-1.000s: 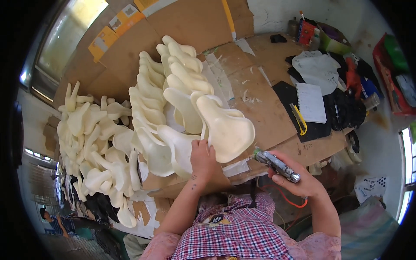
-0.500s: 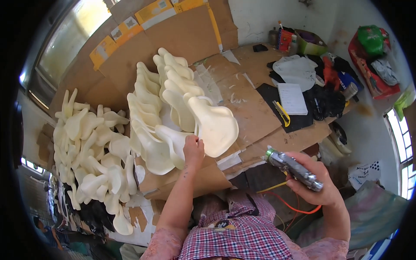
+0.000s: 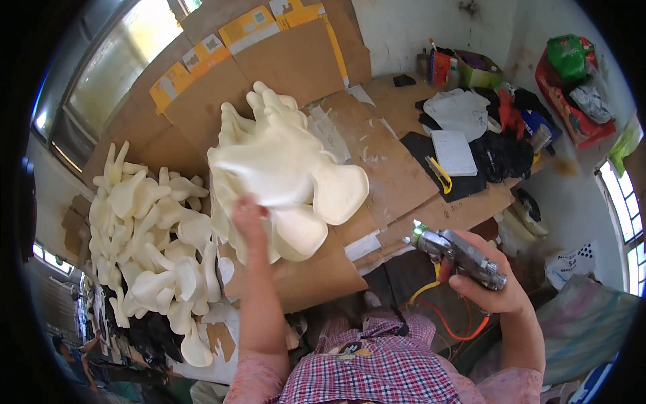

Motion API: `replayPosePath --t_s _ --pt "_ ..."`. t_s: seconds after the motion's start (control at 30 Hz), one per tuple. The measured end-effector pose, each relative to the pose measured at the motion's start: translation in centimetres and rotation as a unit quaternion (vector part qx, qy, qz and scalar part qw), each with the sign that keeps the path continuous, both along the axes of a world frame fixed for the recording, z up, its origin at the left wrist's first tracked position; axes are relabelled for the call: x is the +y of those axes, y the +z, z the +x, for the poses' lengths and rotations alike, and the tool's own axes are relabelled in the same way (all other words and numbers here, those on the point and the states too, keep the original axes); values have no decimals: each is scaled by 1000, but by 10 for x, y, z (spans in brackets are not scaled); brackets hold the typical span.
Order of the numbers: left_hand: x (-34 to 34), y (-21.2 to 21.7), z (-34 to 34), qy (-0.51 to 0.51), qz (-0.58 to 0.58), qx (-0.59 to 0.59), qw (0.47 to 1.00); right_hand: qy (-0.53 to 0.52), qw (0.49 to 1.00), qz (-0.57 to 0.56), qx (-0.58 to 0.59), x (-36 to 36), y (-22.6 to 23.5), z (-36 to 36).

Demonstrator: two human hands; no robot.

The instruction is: Sorting and arranging white foam saddle padding components from a bag onto a workbench.

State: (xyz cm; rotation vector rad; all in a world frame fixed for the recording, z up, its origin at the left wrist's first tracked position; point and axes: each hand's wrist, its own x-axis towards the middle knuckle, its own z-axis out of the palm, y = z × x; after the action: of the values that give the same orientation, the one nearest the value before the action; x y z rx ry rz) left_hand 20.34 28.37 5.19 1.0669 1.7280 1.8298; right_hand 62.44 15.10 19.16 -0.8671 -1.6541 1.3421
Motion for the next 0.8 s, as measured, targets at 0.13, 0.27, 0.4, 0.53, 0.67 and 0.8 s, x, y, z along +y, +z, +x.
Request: replayPosePath --t_s 0.13,0.27,0.4,0.53,0.67,0.8 --pt "-33 -30 -57 185 -84 288 936 62 996 -30 -49 4 -9 -15" --pt "-64 -87 3 -16 -311 55 949 111 984 -73 -121 16 -22 -10" --pt "-87 -93 1 -66 -254 -68 962 129 980 -78 -129 34 -19 -31" --pt "-101 -110 -9 -87 -225 -129 962 89 992 -87 14 35 -5 -50" --pt "-104 -106 -11 -89 -217 -164 958 83 996 -43 -1 29 1 -31" --pt "-121 -81 -28 -63 -179 -209 959 23 997 -49 -52 23 12 5"
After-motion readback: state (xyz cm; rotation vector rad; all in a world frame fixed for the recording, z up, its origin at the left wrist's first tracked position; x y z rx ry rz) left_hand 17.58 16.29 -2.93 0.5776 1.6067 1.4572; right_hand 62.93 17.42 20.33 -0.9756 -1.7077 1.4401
